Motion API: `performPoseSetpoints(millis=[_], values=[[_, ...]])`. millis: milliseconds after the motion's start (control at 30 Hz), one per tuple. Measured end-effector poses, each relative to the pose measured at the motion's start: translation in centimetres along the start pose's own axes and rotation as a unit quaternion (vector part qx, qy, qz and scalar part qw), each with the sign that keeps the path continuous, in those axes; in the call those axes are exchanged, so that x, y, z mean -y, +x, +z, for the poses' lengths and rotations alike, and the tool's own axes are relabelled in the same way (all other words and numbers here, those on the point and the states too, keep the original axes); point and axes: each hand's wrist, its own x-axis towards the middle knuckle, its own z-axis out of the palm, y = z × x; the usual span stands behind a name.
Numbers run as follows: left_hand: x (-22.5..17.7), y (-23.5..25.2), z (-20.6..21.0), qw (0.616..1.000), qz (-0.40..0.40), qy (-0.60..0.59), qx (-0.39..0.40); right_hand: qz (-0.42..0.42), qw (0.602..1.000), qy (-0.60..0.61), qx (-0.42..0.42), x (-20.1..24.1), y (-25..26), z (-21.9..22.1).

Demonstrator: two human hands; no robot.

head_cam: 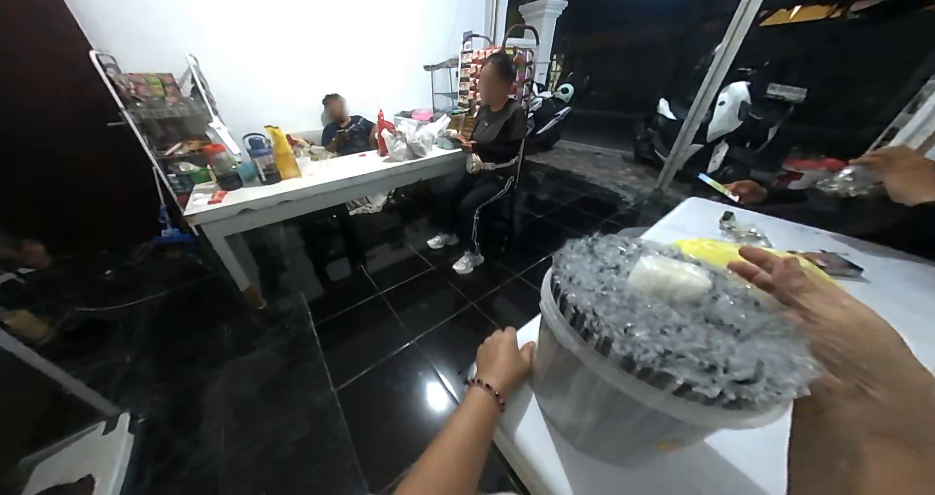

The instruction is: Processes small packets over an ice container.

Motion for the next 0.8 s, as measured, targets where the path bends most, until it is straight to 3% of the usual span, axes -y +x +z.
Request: performPoseSetpoints(millis=[433, 600, 800], values=[[-0.1, 0.2, -0.1, 1.0, 0.007, -0.019, 0.018, 0.041, 0.999, 0.004, 0.012, -1.0, 1.5, -1.4], [0.0, 0.2, 0.0, 1.0, 0.007, -0.023, 0.02, 0.04, 0.995, -0.039, 0.079, -1.3, 2.4, -1.9], [0.1, 0.2, 0.1, 0.999, 0.014, -0.026, 0.015, 0.038, 0.995, -0.04, 0.082, -2.0, 2.6, -2.4]])
